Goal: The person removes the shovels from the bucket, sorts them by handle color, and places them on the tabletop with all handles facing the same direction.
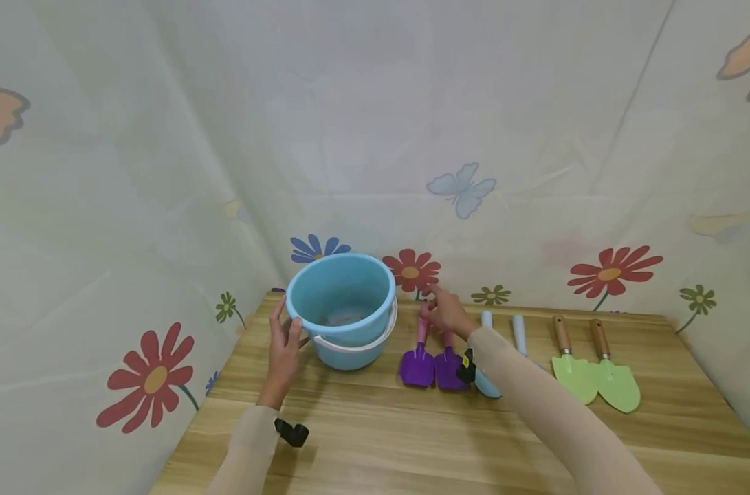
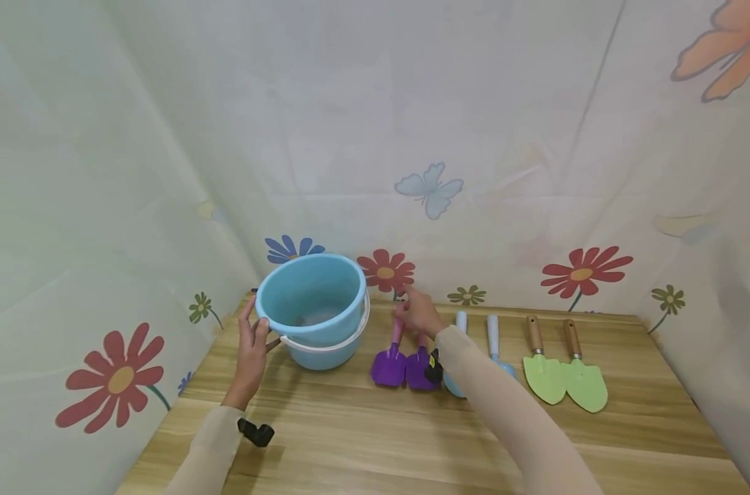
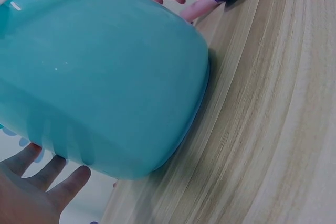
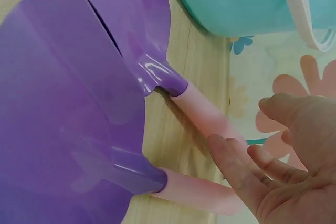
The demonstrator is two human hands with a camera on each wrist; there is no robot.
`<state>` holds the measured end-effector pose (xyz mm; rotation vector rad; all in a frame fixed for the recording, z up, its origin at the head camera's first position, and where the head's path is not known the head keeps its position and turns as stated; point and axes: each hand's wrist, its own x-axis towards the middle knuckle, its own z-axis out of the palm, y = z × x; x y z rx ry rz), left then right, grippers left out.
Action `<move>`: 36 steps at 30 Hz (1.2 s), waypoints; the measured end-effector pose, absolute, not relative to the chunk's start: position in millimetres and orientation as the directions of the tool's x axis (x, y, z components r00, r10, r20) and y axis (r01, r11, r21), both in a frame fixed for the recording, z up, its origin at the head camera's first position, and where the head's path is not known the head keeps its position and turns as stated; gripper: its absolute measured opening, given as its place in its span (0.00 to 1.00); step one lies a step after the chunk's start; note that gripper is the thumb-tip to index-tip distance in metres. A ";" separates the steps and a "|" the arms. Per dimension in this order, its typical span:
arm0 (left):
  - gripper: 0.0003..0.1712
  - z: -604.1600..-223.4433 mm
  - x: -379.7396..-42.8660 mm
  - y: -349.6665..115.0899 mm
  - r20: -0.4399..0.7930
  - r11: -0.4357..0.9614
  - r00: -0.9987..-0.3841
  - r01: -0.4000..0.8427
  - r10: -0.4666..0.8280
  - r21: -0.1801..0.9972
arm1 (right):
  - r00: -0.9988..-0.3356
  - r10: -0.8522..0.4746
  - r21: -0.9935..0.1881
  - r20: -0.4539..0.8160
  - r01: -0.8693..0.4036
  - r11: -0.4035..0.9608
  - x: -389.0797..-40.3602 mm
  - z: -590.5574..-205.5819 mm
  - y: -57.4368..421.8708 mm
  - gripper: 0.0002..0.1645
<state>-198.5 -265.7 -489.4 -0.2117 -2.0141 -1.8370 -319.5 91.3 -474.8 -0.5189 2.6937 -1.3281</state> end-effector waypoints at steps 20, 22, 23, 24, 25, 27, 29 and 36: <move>0.36 -490.9 -198.5 -263.5 0.367 0.171 -0.914 0.340 -0.171 0.925 | -0.895 -0.408 -0.766 0.180 -0.388 0.513 -299.7 -455.5 96.8 0.27; 0.36 -490.5 -197.7 -263.0 0.367 0.178 -0.914 0.338 -0.174 0.924 | -0.898 -0.401 -0.764 0.182 -0.385 0.517 -297.7 -455.0 97.3 0.27; 0.36 -490.2 -197.1 -262.9 0.365 0.181 -0.914 0.335 -0.177 0.925 | -0.898 -0.400 -0.767 0.180 -0.383 0.515 -296.7 -455.0 97.6 0.27; 0.36 -490.0 -196.5 -262.9 0.365 0.184 -0.914 0.333 -0.178 0.925 | -0.898 -0.400 -0.764 0.182 -0.385 0.517 -295.7 -455.1 97.9 0.27; 0.35 -489.7 -195.9 -262.9 0.364 0.189 -0.914 0.331 -0.179 0.925 | -0.898 -0.399 -0.760 0.184 -0.388 0.522 -294.7 -455.3 98.1 0.26; 0.35 -489.3 -195.4 -263.2 0.359 0.200 -0.915 0.323 -0.184 0.925 | -0.896 -0.401 -0.751 0.194 -0.398 0.526 -292.9 -455.4 98.8 0.26; 0.35 -489.6 -195.7 -264.1 0.355 0.203 -0.916 0.318 -0.186 0.926 | -0.890 -0.405 -0.744 0.207 -0.412 0.526 -291.6 -455.6 99.9 0.25; 0.36 -489.1 -195.9 -263.8 0.346 0.182 -0.923 0.315 -0.171 0.931 | -0.879 -0.427 -0.735 0.213 -0.432 0.522 -283.9 -456.0 106.1 0.26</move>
